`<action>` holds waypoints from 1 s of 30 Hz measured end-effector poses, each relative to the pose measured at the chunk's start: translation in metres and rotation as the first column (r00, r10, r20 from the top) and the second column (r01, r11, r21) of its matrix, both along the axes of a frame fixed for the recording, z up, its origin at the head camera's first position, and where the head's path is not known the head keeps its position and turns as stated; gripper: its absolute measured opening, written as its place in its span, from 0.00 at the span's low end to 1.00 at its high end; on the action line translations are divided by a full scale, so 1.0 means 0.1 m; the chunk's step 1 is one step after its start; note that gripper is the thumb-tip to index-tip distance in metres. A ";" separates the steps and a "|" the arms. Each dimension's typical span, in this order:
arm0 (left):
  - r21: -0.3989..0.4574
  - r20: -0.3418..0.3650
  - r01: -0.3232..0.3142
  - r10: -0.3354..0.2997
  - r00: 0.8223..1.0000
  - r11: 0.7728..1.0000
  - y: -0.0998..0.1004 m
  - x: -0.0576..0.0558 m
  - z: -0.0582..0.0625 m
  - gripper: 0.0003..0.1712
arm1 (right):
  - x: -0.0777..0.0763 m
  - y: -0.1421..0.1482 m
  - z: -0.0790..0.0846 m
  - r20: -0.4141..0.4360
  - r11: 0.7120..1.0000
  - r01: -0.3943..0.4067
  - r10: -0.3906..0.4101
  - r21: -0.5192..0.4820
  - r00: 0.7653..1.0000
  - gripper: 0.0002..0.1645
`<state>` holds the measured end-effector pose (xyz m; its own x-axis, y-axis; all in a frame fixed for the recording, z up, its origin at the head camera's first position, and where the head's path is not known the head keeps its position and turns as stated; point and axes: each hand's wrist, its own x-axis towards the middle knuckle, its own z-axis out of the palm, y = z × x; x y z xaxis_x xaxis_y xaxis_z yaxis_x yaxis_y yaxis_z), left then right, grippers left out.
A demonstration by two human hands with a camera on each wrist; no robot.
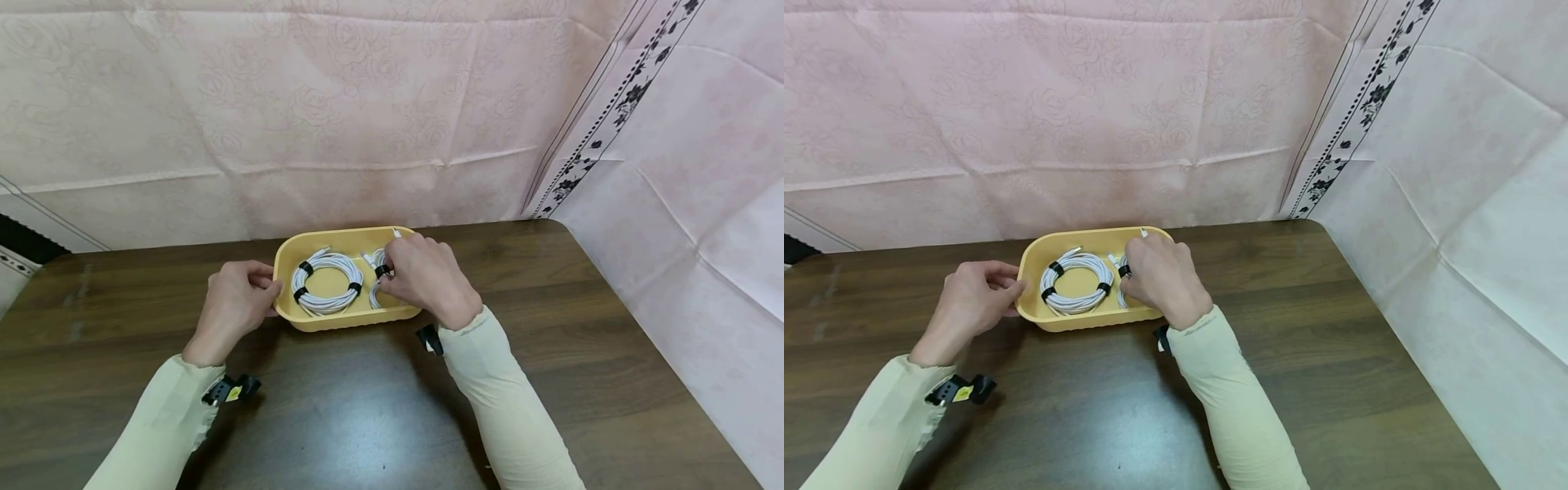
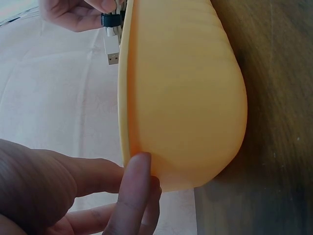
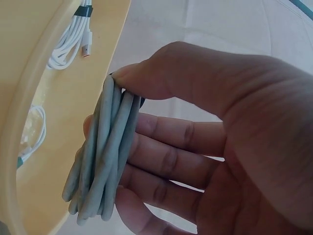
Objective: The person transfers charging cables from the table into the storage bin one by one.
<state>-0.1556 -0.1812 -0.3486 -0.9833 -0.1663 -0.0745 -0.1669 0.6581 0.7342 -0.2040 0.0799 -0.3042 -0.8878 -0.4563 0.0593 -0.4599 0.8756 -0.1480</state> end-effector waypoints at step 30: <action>0.005 0.010 -0.001 0.001 1.000 1.000 0.00 -0.01 0.00 0.20 | -0.03 -0.10 -0.01 0.014 1.000 -0.016 0.017 -0.012 1.000 0.23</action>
